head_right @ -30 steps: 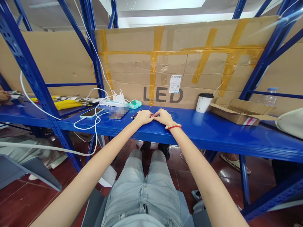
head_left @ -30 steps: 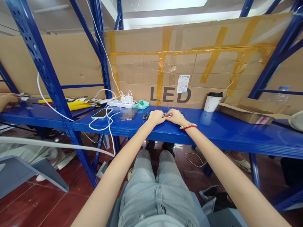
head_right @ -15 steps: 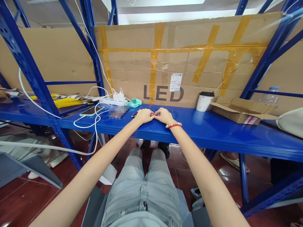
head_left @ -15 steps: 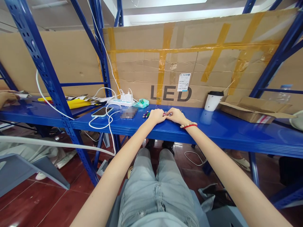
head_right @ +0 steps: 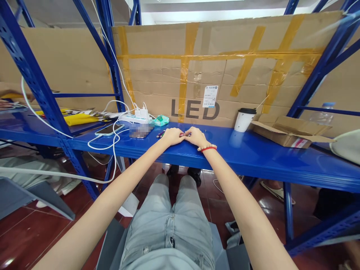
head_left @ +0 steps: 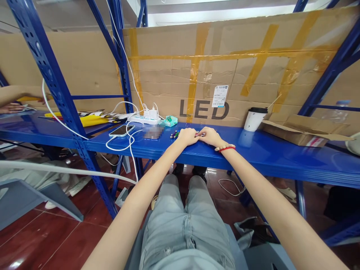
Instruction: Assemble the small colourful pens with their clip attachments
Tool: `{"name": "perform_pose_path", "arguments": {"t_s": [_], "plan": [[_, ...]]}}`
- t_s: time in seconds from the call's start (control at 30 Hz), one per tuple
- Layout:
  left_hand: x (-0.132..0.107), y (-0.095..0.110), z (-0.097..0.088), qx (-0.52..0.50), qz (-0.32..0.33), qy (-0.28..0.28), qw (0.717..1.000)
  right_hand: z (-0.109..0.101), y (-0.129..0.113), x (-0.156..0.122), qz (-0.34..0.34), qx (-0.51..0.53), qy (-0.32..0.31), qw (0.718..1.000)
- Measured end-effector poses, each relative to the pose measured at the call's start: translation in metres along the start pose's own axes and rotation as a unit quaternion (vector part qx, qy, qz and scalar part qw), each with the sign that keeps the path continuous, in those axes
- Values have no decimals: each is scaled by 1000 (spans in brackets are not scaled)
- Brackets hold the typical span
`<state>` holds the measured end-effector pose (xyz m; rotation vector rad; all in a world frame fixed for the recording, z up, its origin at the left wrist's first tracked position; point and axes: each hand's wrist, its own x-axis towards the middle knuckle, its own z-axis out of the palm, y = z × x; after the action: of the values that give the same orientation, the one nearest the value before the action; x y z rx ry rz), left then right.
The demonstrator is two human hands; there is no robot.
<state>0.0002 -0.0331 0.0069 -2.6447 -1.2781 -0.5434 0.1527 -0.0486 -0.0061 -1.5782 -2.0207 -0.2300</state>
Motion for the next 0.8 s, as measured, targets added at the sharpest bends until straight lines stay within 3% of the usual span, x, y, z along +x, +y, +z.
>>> {"name": "perform_pose_path", "arguments": {"t_s": [0.8], "plan": [[-3, 3, -5, 2, 2, -12, 1000, 3, 3, 1, -1, -4, 1, 1000]]}}
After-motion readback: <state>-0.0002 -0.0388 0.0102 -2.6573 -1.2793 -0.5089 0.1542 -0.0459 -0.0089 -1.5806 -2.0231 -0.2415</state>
